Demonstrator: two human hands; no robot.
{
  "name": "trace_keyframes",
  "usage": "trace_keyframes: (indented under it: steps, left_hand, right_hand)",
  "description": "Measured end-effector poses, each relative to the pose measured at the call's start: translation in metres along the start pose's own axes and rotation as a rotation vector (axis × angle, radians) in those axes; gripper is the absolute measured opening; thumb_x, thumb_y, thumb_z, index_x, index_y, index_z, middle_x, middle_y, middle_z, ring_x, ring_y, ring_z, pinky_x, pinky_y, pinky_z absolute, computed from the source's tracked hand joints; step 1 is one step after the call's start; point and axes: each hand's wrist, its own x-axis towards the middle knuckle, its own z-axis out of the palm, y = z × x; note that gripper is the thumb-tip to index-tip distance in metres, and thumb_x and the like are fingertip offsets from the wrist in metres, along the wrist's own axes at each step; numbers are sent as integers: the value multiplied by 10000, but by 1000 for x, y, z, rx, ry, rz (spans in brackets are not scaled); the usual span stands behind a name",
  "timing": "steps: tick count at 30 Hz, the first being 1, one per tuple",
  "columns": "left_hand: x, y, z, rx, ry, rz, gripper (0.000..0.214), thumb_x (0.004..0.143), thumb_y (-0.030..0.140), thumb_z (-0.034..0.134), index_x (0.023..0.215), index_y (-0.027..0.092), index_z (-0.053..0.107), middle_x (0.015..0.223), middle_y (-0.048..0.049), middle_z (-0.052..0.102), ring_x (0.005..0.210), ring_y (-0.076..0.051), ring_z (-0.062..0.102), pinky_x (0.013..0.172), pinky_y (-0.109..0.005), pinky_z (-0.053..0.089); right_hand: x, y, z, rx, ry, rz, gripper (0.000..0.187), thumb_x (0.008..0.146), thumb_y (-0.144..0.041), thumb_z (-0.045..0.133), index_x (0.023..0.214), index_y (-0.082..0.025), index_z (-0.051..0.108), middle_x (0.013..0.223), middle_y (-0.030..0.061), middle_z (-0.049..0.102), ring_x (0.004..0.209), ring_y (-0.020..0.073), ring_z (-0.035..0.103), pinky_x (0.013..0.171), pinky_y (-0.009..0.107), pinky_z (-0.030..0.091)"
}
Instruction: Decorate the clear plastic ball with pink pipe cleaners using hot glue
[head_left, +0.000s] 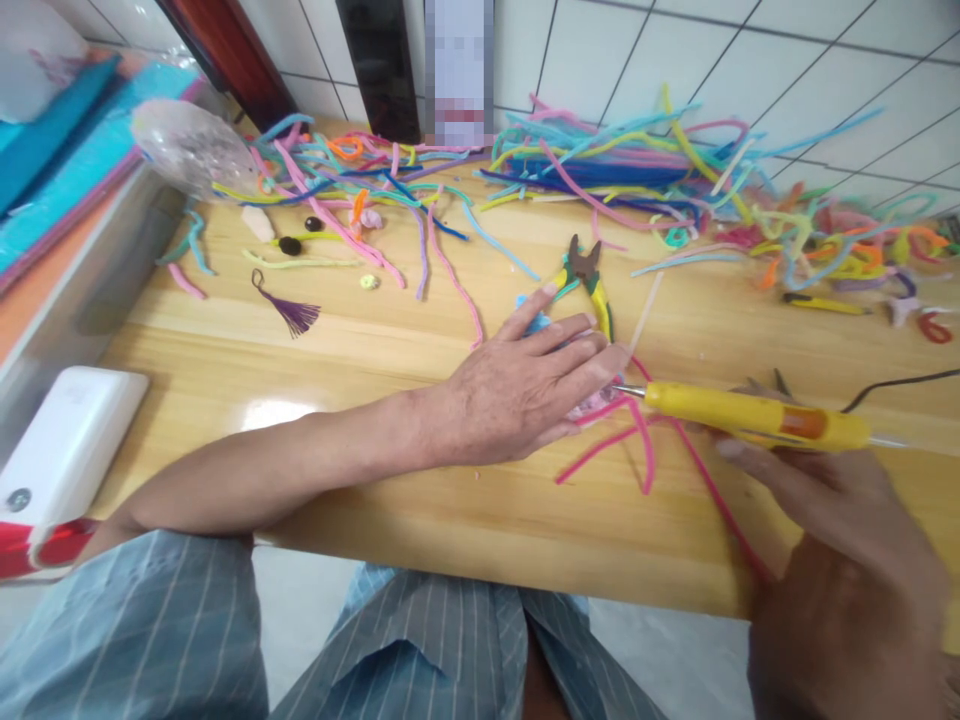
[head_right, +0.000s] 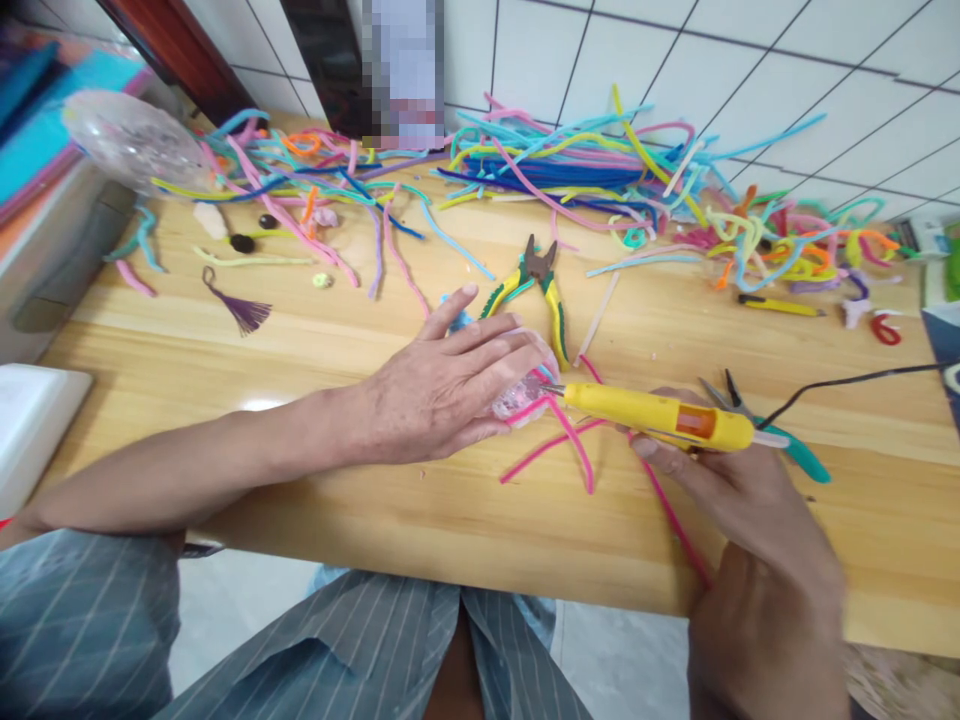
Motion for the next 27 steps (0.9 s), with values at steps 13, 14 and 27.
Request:
trace_keyframes:
  steps: [13,14,27]
  left_hand:
    - [0,-1,1,10,4,5,637,1199,429,650,1733,126,480,1620,-189,758,1672,-317,615,1538,-708,270]
    - [0,-1,1,9,9,6,646,1196,431,657,1734,120,478,1618,-193,759,1669,-318,617,1539,-708,269]
    - [0,-1,1,8,25,12,627,1205,408,637,1732,109,480,1608,-199,760,1659,-316,624,1539,-709,263]
  right_hand:
    - [-1,4,-5,39,-68,-13,197,907,-583,874,892,-387,874,950,4,875,860,309,839,778,451,744]
    - [0,3,-3,44,-65,-23,206,908,-584,874,883,-380,868,938,9,868,852,309,835,773,453,742]
    - [0,2,0,93,-40,0,119,859,-493,887,879,-376,875,889,-7,867,807,295,826,741,421,722]
